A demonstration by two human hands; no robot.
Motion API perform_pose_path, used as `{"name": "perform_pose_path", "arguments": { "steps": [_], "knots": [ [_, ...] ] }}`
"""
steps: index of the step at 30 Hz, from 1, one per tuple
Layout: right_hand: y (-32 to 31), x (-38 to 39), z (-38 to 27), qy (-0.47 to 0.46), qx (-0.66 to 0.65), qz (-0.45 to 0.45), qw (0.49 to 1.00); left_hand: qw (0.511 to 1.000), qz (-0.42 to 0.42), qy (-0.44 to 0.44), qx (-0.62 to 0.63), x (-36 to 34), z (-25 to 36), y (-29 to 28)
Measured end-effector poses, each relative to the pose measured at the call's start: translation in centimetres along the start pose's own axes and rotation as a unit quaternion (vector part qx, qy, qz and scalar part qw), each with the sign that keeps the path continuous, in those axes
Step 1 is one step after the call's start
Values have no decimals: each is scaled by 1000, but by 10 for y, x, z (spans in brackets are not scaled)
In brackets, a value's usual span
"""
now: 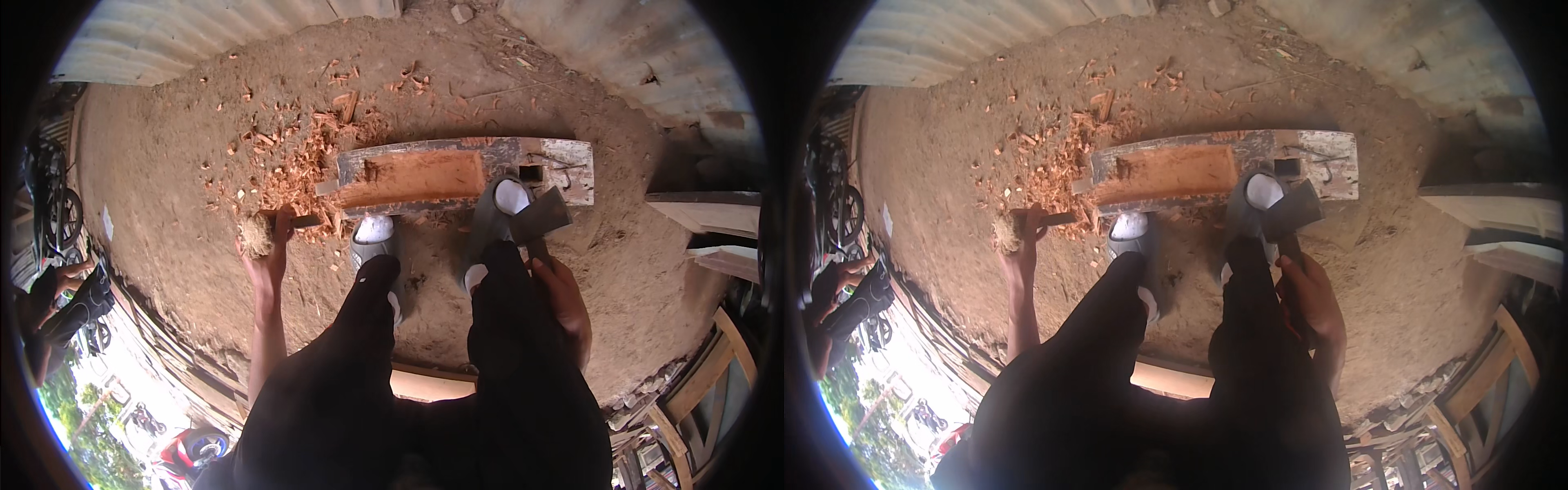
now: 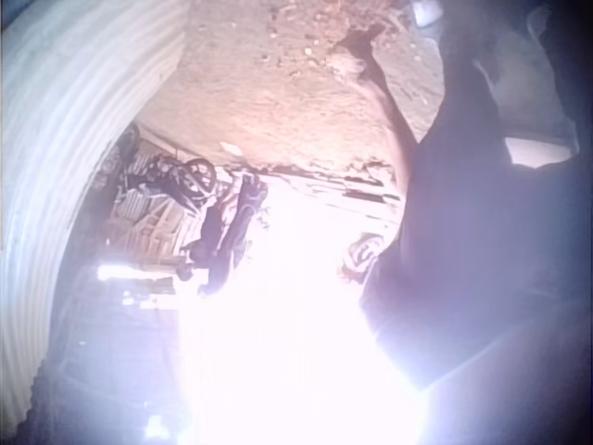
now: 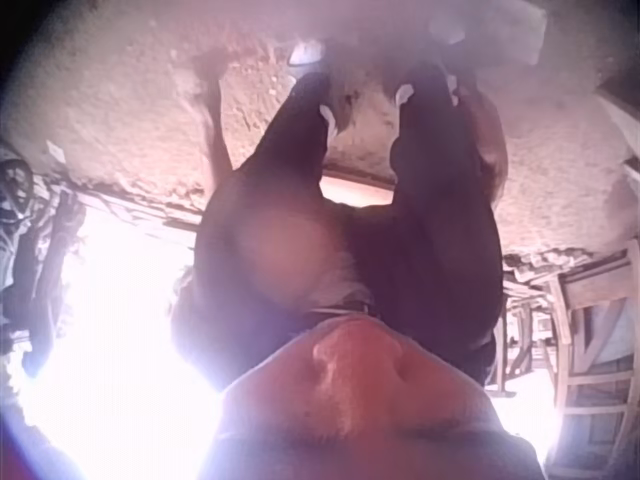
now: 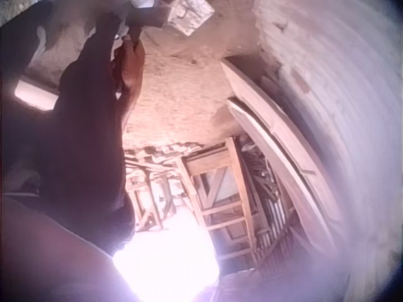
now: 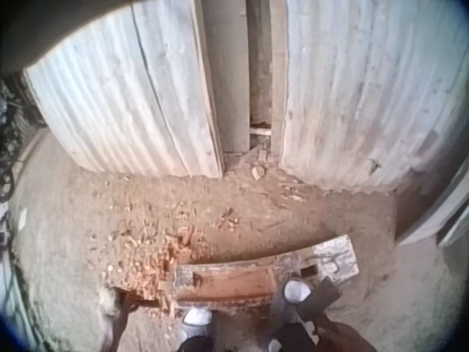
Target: The person uses a small axe to repeatedly strike and chip away at a piece of wood clamped in a metal vise. Wood shavings accumulate on the ground as the person continues to shape the wood by hand.
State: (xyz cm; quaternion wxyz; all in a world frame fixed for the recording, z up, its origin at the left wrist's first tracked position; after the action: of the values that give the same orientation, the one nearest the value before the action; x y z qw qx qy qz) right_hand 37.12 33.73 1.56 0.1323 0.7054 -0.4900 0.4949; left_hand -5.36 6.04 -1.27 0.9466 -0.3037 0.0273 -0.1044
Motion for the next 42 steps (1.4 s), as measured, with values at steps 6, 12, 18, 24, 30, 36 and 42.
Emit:
{"name": "perform_pose_path", "arguments": {
  "steps": [6,12,18,24,30,36,42],
  "knots": [
    [2,0,5,11,-1,-10,1000,927,-176,-163,289,61,81,121],
    [0,2,5,14,14,0,1000,884,-237,-205,348,96,56,217],
    [-5,1,5,21,8,-7,1000,977,-98,-29,188,35,27,106],
    [-17,-2,4,10,-16,15,1000,993,-78,6,91,17,66,63],
    [-10,-1,0,19,-18,-5,1000,945,-184,-129,237,59,43,164],
    [-10,-1,7,15,-10,-16,1000,989,-88,5,118,13,9,81],
    [-9,-1,10,18,-11,-12,1000,956,-67,103,-268,-22,36,10]
  ]
}}
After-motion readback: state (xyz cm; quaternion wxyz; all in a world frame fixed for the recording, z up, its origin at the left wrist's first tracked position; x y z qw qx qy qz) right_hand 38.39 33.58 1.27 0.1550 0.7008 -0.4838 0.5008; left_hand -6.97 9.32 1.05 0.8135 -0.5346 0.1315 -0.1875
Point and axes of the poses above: each hand's wrist, its own x-axis away from the middle knuckle, its own y-axis out of the palm, z = x × y, the point moved 8 cm from there along -x, towards the middle knuckle, and after that the axes turned 15 degrees about z, right-handed, at the moved point
